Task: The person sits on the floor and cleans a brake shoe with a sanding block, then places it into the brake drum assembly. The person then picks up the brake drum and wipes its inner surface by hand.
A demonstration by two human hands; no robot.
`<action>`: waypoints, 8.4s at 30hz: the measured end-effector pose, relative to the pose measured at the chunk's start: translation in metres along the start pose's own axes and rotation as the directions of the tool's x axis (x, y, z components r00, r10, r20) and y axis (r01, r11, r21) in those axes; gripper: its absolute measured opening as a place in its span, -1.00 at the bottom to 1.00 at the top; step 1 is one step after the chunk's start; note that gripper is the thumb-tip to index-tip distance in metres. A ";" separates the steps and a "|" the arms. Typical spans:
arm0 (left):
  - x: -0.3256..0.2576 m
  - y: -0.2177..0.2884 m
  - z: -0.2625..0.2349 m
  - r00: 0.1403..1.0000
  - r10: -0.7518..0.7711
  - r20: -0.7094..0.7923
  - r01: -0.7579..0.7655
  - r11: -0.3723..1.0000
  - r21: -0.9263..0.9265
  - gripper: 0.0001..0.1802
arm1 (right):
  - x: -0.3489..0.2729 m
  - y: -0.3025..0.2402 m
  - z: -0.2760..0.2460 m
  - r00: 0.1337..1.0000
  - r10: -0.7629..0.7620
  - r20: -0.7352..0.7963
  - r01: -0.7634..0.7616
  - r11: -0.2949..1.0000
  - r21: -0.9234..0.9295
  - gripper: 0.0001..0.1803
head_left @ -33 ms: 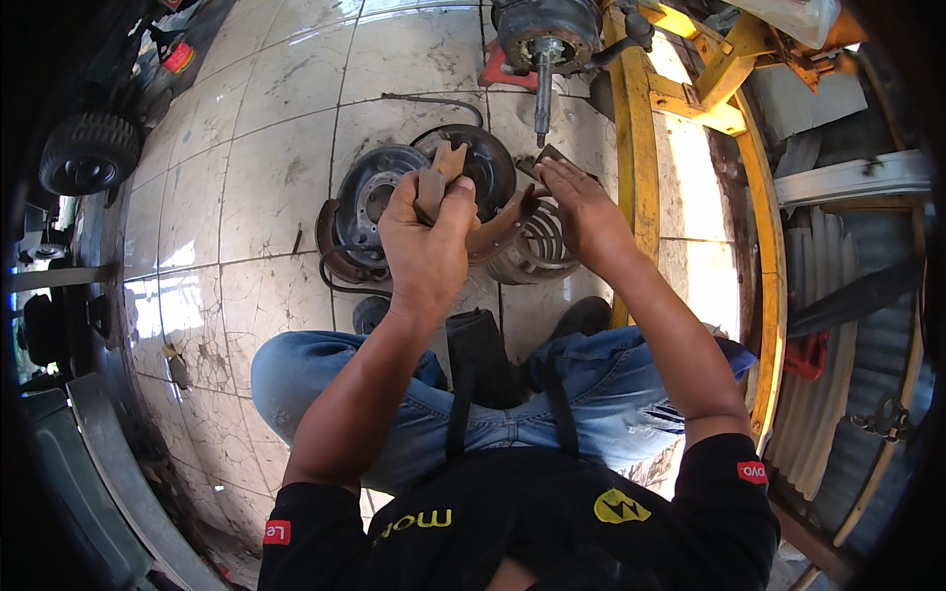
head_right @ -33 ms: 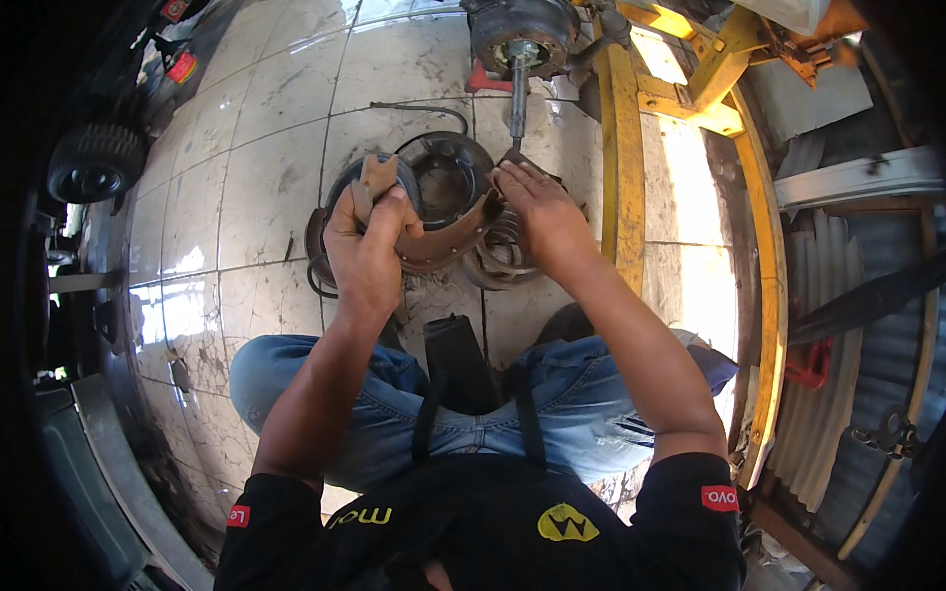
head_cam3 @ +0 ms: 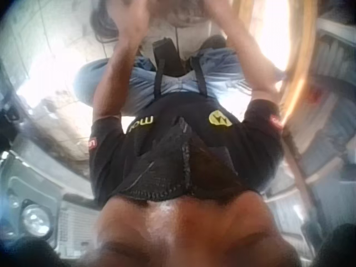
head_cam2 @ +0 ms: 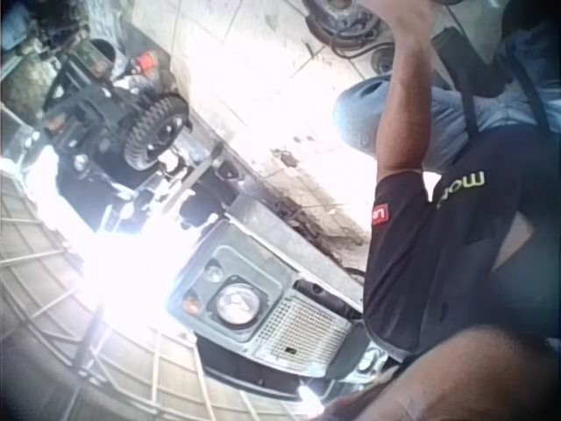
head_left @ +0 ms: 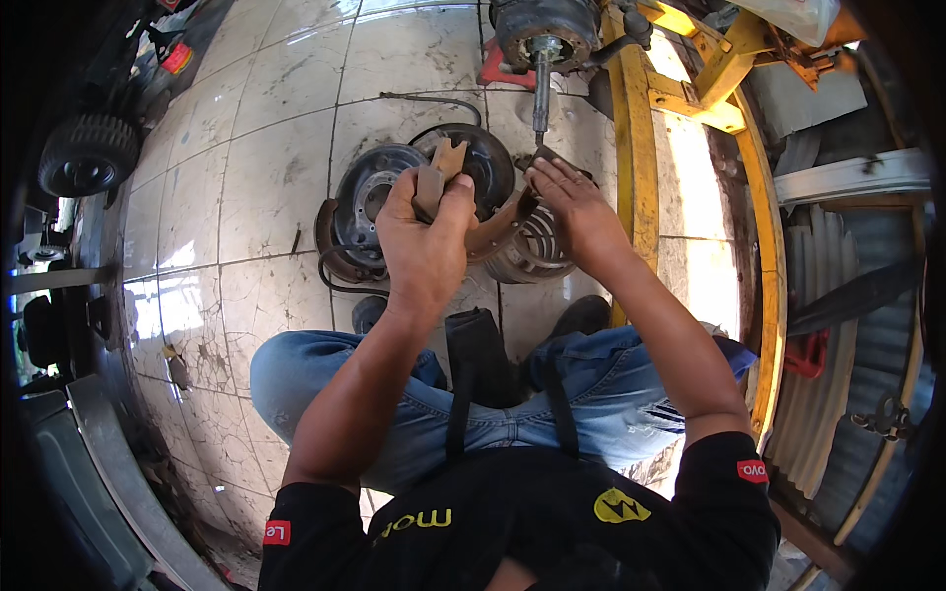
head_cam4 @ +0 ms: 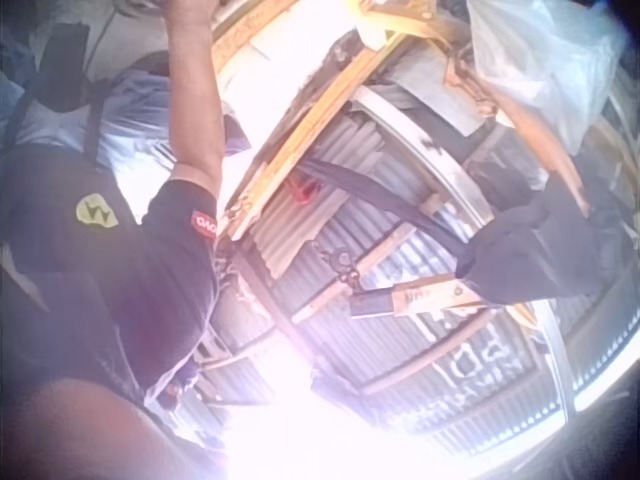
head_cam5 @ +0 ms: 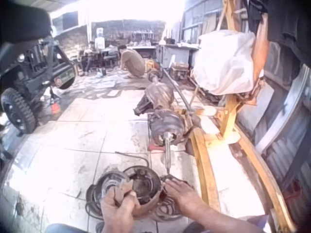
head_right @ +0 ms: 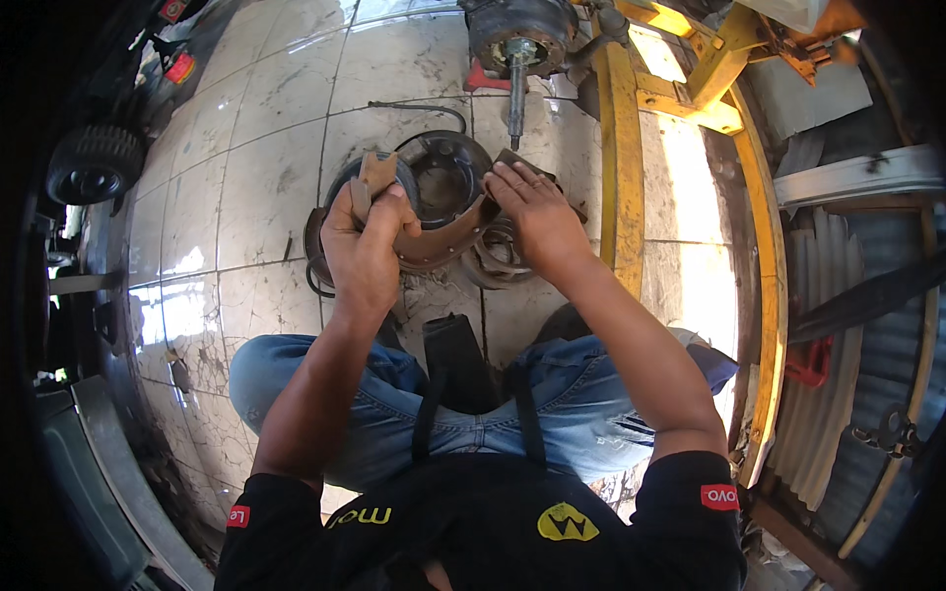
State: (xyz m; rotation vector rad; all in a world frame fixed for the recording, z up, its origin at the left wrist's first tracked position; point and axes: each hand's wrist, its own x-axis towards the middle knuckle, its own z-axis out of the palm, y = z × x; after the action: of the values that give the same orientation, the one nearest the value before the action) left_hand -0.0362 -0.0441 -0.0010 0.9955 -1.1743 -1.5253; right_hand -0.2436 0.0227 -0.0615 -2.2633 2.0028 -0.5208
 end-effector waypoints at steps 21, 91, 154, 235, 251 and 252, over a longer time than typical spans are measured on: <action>0.008 0.010 0.009 0.994 0.091 0.065 -0.106 0.955 0.277 -0.80 | -0.006 -0.030 0.014 0.987 0.106 0.122 -0.078 0.974 -0.212 -0.23; 0.013 -0.031 0.036 0.984 0.087 0.158 -0.123 0.965 0.233 -0.76 | -0.030 0.033 0.013 0.981 0.158 0.111 -0.112 0.934 -0.338 -0.22; 0.001 -0.044 0.040 0.951 0.173 0.256 -0.222 0.959 0.178 -0.76 | -0.034 0.027 0.024 0.948 0.318 -0.028 -0.318 0.930 -0.185 -0.23; 0.008 -0.040 0.045 0.961 0.163 0.225 -0.207 0.959 0.192 -0.74 | -0.027 0.051 0.003 0.941 0.330 -0.072 -0.337 0.929 -0.150 -0.15; 0.015 -0.043 0.050 0.963 0.126 0.238 -0.181 0.957 0.228 -0.72 | -0.024 0.052 0.018 0.962 0.264 -0.070 -0.273 0.932 -0.236 -0.23; 0.012 -0.041 0.054 0.957 0.146 0.251 -0.202 0.957 0.211 -0.72 | -0.024 0.062 0.015 0.937 0.341 -0.074 -0.349 0.910 -0.225 -0.22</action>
State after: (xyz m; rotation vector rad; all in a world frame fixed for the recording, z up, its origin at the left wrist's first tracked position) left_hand -0.0983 -0.0401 -0.0299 0.8518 -1.5970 -1.4110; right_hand -0.3006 0.0343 -0.0977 -1.9461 2.5275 -0.3027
